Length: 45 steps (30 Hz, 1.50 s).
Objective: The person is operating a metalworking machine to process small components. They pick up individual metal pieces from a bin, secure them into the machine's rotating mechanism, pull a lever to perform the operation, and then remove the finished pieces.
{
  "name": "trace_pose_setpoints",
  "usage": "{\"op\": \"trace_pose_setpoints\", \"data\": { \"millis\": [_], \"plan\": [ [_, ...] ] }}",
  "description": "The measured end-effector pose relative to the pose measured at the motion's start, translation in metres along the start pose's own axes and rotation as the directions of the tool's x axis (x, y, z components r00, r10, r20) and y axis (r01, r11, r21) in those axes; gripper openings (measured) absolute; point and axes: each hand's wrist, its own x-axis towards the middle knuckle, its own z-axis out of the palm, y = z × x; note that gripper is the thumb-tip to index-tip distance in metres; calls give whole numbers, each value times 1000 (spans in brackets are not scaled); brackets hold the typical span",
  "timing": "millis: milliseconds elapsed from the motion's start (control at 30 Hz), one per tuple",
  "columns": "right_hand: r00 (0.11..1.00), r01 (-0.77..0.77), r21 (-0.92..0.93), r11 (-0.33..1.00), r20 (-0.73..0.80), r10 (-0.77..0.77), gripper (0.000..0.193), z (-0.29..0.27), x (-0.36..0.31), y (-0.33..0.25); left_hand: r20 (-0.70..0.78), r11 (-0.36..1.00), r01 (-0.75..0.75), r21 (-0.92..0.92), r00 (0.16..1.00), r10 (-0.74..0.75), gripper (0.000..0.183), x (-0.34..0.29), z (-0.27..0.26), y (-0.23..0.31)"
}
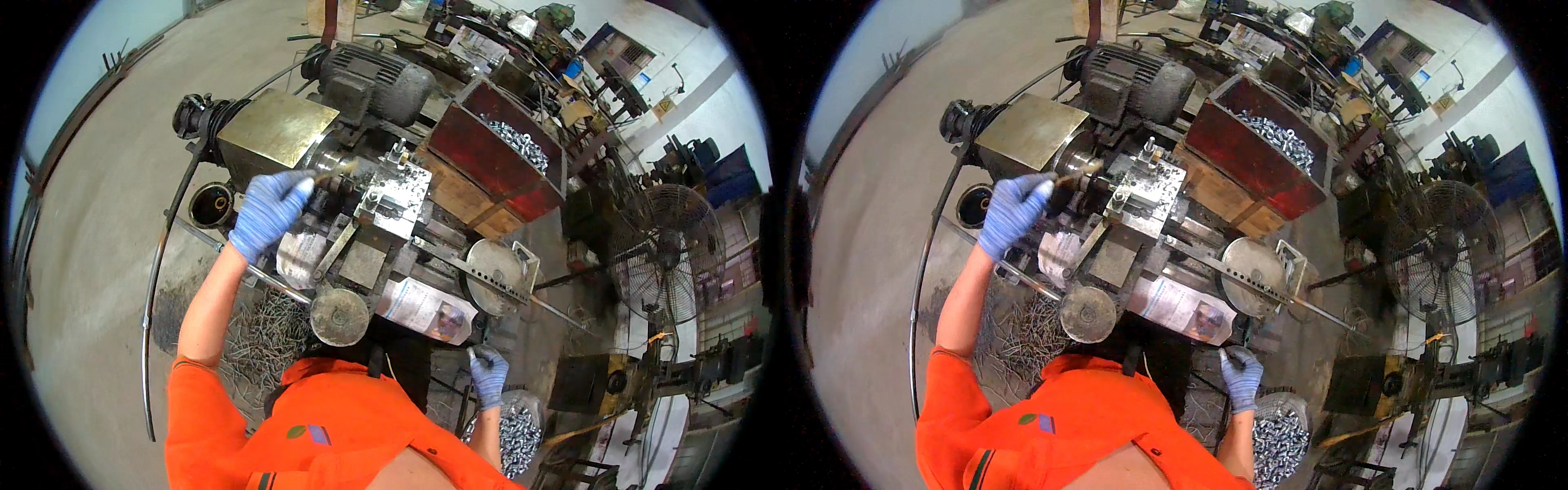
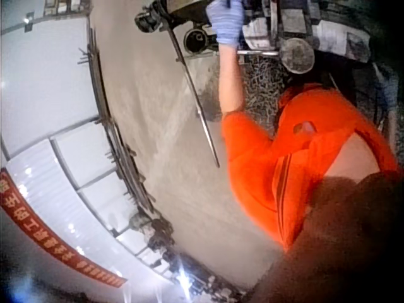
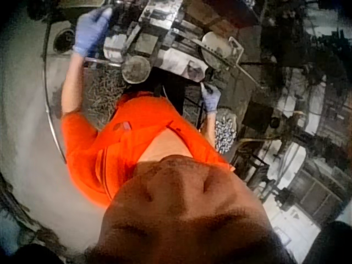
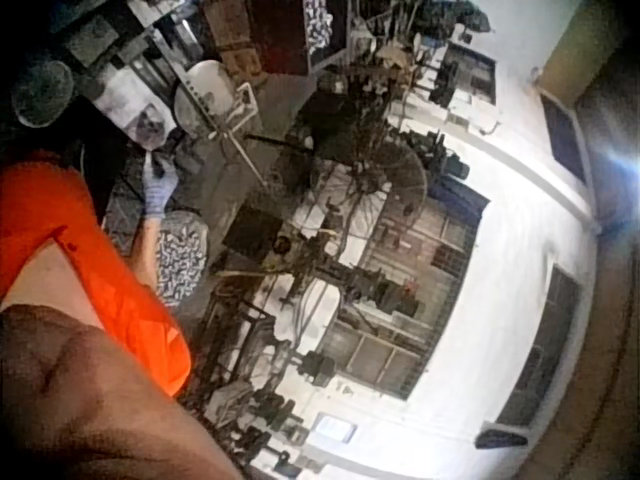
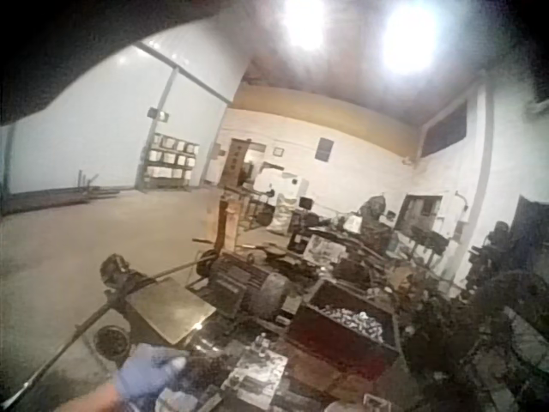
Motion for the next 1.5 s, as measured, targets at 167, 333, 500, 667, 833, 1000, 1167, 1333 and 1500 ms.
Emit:
{"op": "trace_pose_setpoints", "data": {
  "millis": [167, 333, 500, 667, 833, 1000, 1167, 1333, 1500],
  "plan": [
    [995, -98, -12, 995, 25, 99, 15, -6, -7, -14, -107, 909, -182, 374, 966, 237, 28, 8, -19, 0],
    [998, -49, -221, 974, -48, 40, 19, -26, -20, 6, -206, 799, -170, 577, 916, 344, 28, 42, -37, -22],
    [990, -115, -258, 959, -112, 89, 30, -44, -28, -8, 38, 808, -167, 564, 983, 177, 42, 54, -53, -77],
    [836, -528, -4, 849, -179, 519, 37, -99, -60, 37, 121, 595, -123, 794, 992, 44, 53, 56, -81, -65],
    [479, -799, 41, 600, -559, 677, 45, -194, -154, 133, -223, 951, 174, 256, 968, -117, 44, -11, -69, -91],
    [407, -912, -145, 384, -432, 805, 57, -200, -172, 196, 192, 847, 55, 528, 964, -182, 41, -82, 9, -173],
    [525, -809, -455, 373, -274, 806, 56, -173, -117, 251, 165, 862, 221, 456, 931, -326, 41, -84, 8, -156],
    [726, -557, -663, 500, -98, 680, 56, -160, -91, 293, 107, 781, 143, 608, 960, -259, 33, -87, 16, -145],
    [424, -742, -613, 271, -116, 898, 67, -169, -50, 270, 39, 757, 124, 641, 980, -194, 29, -95, 8, -159]
  ]
}}
